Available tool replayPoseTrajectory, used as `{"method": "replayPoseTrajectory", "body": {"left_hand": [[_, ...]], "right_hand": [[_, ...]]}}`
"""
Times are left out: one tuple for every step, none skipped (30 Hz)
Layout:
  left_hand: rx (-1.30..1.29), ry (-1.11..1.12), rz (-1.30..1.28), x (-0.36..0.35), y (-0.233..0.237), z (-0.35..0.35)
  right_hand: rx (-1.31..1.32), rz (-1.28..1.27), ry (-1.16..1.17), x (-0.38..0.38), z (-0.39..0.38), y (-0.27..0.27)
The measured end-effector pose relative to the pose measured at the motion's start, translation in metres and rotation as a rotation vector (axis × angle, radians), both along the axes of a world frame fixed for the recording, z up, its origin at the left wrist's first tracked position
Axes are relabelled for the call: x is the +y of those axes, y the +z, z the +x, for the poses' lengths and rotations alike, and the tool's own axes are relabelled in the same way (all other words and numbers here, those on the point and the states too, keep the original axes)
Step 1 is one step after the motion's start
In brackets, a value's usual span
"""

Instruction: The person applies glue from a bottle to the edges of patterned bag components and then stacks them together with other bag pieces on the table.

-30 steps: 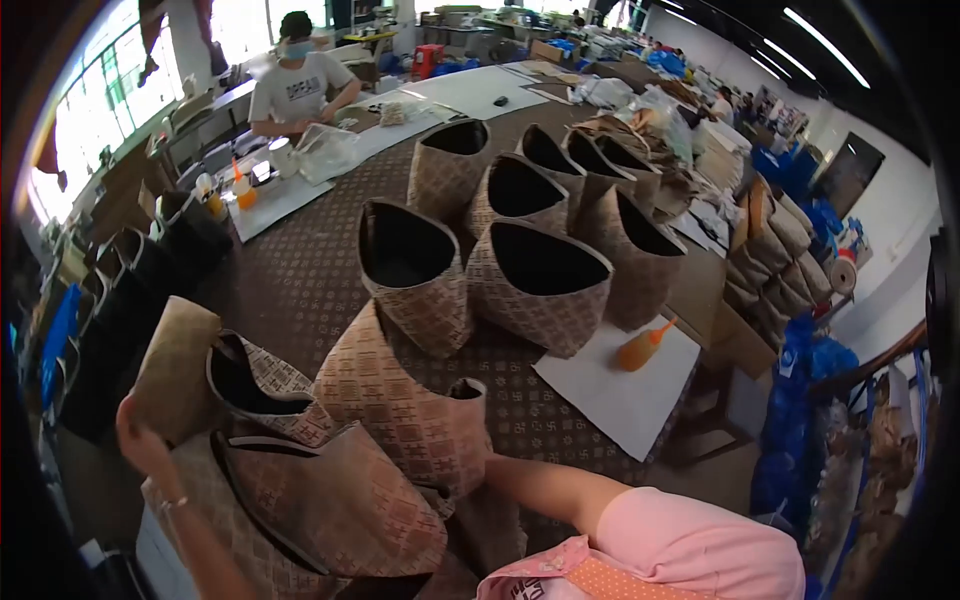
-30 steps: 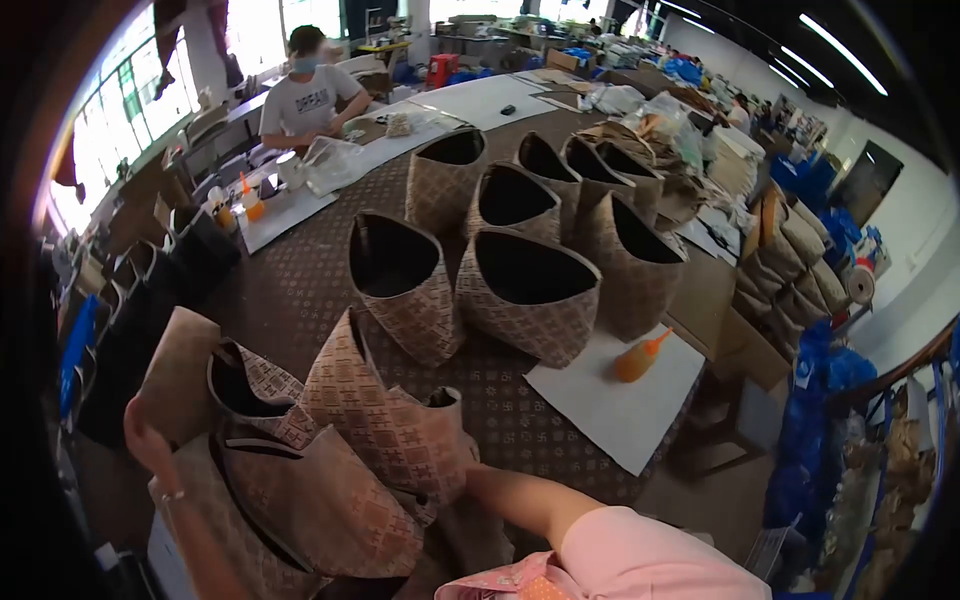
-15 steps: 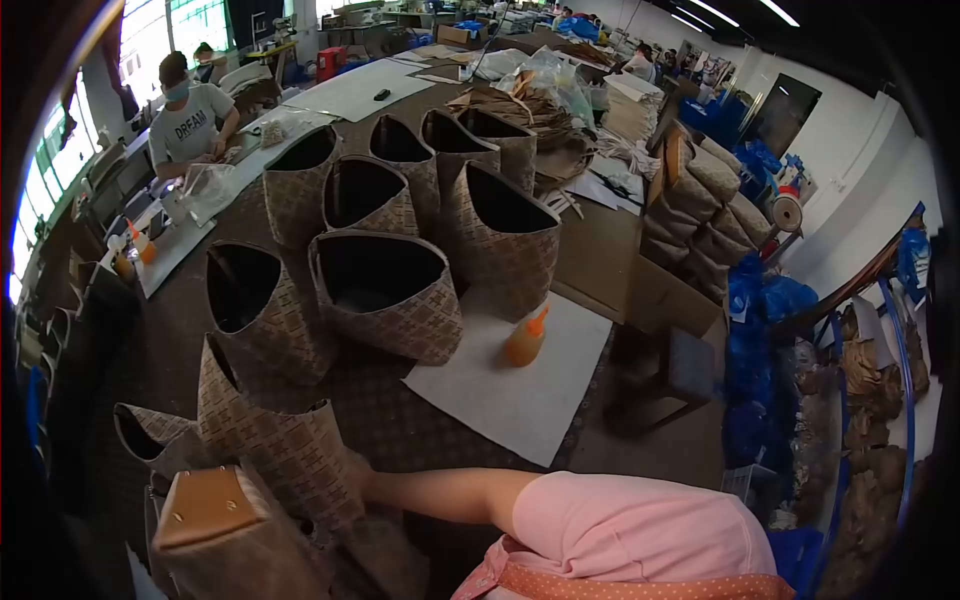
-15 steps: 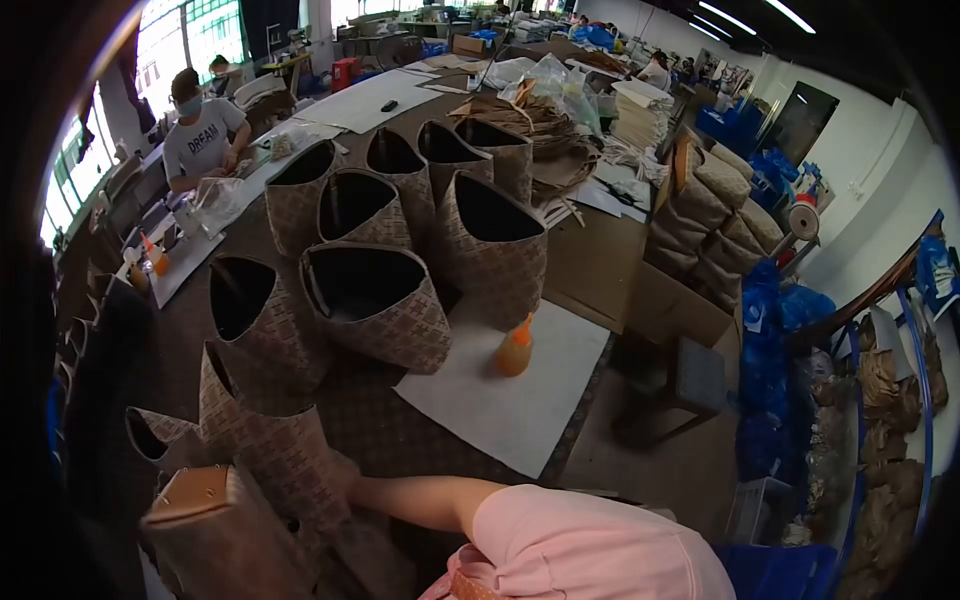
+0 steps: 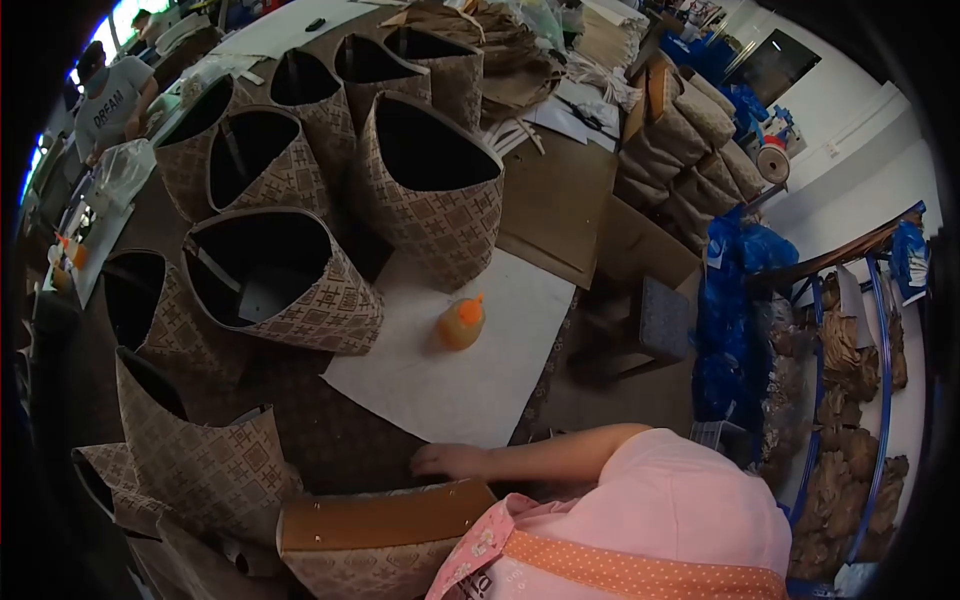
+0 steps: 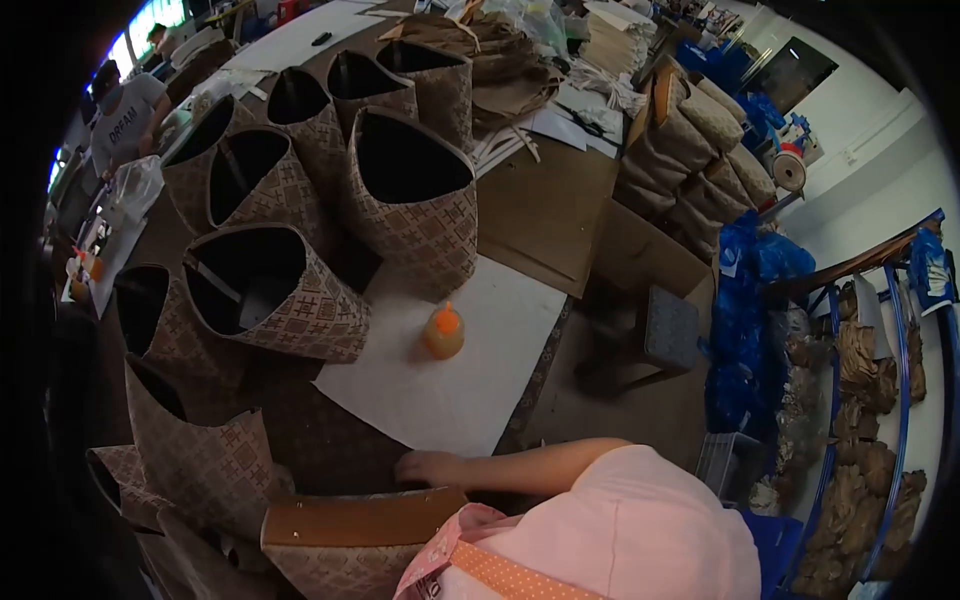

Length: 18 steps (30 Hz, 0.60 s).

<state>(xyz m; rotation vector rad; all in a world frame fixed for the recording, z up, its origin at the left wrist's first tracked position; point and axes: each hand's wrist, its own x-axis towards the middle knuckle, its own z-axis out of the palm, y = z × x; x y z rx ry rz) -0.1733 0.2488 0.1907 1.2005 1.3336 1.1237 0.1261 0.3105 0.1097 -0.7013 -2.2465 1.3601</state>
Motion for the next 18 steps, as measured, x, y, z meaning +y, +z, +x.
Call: {"method": "replayPoseTrajectory", "body": {"left_hand": [[0.003,-0.034,-0.041,-0.008,-0.005,0.004],[0.002,-0.063,-0.076,-0.015,-0.012,0.01],[0.0,-0.091,-0.113,-0.02,-0.017,0.016],[0.0,-0.121,-0.148,-0.027,-0.022,0.02],[0.0,-0.152,-0.183,-0.035,-0.027,0.023],[-0.001,-0.183,-0.215,-0.042,-0.032,0.027],[-0.004,-0.214,-0.245,-0.046,-0.038,0.029],[-0.01,-0.242,-0.267,-0.052,-0.044,0.034],[-0.018,-0.264,-0.285,-0.055,-0.05,0.039],[-0.024,-0.28,-0.302,-0.059,-0.056,0.043],[-0.029,-0.289,-0.318,-0.063,-0.061,0.045],[-0.031,-0.288,-0.332,-0.068,-0.066,0.045],[-0.034,-0.274,-0.345,-0.075,-0.071,0.045],[-0.034,-0.243,-0.354,-0.085,-0.076,0.045],[-0.034,-0.2,-0.359,-0.093,-0.079,0.043],[-0.034,-0.148,-0.361,-0.101,-0.083,0.042],[-0.034,-0.09,-0.36,-0.108,-0.087,0.04],[-0.036,-0.026,-0.356,-0.115,-0.091,0.038]], "right_hand": [[-0.025,-0.014,-0.042,-0.003,0.02,0.007],[-0.054,-0.024,-0.079,-0.003,0.038,0.013],[-0.085,-0.032,-0.168,-0.004,0.05,0.016],[-0.117,-0.04,-0.259,-0.004,0.058,0.018],[-0.109,-0.057,-0.267,0.001,0.062,0.027],[-0.092,-0.297,-0.483,0.007,0.065,0.039],[-0.076,-0.537,-0.694,0.013,0.069,0.044],[-0.073,-0.541,-0.698,0.02,0.072,0.041],[0.245,-0.873,-0.833,0.028,0.073,0.037],[0.579,-1.2,-0.938,0.037,0.074,0.035],[0.577,-1.203,-0.922,0.046,0.076,0.037],[0.902,-1.433,-0.835,0.057,0.077,0.042],[1.217,-1.663,-0.71,0.066,0.075,0.045],[1.316,-1.708,-0.73,0.075,0.073,0.048],[1.404,-1.76,-0.742,0.084,0.073,0.05],[1.464,-1.746,-0.732,0.092,0.073,0.051],[1.519,-1.738,-0.717,0.099,0.074,0.051],[1.522,-1.716,-0.686,0.105,0.077,0.043]]}}
